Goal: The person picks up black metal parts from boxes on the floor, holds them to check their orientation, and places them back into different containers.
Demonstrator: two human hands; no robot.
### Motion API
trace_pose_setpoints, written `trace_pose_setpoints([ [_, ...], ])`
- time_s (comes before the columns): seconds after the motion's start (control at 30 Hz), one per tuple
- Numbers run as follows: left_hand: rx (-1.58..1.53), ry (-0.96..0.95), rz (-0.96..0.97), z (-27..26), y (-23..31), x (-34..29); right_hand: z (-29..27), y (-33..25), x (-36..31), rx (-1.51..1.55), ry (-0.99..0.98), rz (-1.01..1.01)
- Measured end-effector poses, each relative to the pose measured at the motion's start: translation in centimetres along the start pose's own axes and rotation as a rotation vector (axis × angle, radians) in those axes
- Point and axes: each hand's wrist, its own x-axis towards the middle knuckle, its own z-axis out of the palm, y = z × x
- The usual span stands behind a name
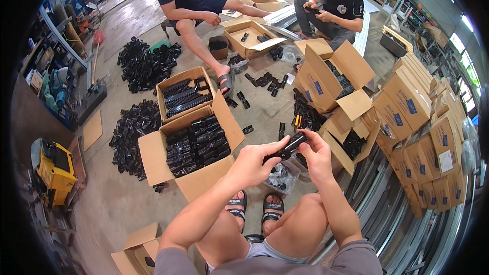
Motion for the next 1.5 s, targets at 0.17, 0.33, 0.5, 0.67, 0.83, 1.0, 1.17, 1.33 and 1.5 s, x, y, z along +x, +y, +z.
trace_pose_setpoints([
  [0.17, 0.103, 0.009, 0.039, 0.4, 0.1, 0.2, -0.7, 0.5, 0.2, -0.026, 0.004, 0.004],
  [0.33, 0.129, -0.076, -0.002, 0.6, 0.3, 0.0, -0.8, 0.5, 0.3, -0.044, 0.016, 0.059],
  [0.5, 0.112, -0.090, -0.077, 0.1, 1.0, 0.0, -0.9, 0.3, 0.3, -0.092, -0.008, 0.082],
  [0.67, 0.110, -0.093, -0.146, -0.3, 1.3, -0.2, -0.4, 0.1, 0.1, -0.088, -0.040, 0.085],
  [0.83, 0.034, -0.068, -0.187, 0.6, 0.4, 0.3, -1.4, 0.2, 0.0, -0.067, -0.050, 0.105],
  [1.0, -0.087, -0.066, -0.204, 0.6, -1.3, 0.0, -0.1, 0.0, -0.1, -0.008, -0.060, 0.146],
  [1.17, -0.043, -0.073, -0.215, 0.6, -0.6, 0.3, -0.9, 0.6, -0.3, -0.007, -0.035, 0.158],
  [1.33, -0.096, -0.082, -0.201, 0.2, -0.1, 0.3, -0.4, -0.1, -0.2, -0.108, -0.064, 0.103],
  [1.5, -0.232, -0.075, -0.212, 0.4, -0.5, 0.4, -0.9, 0.5, -0.1, -0.095, -0.071, 0.057],
])
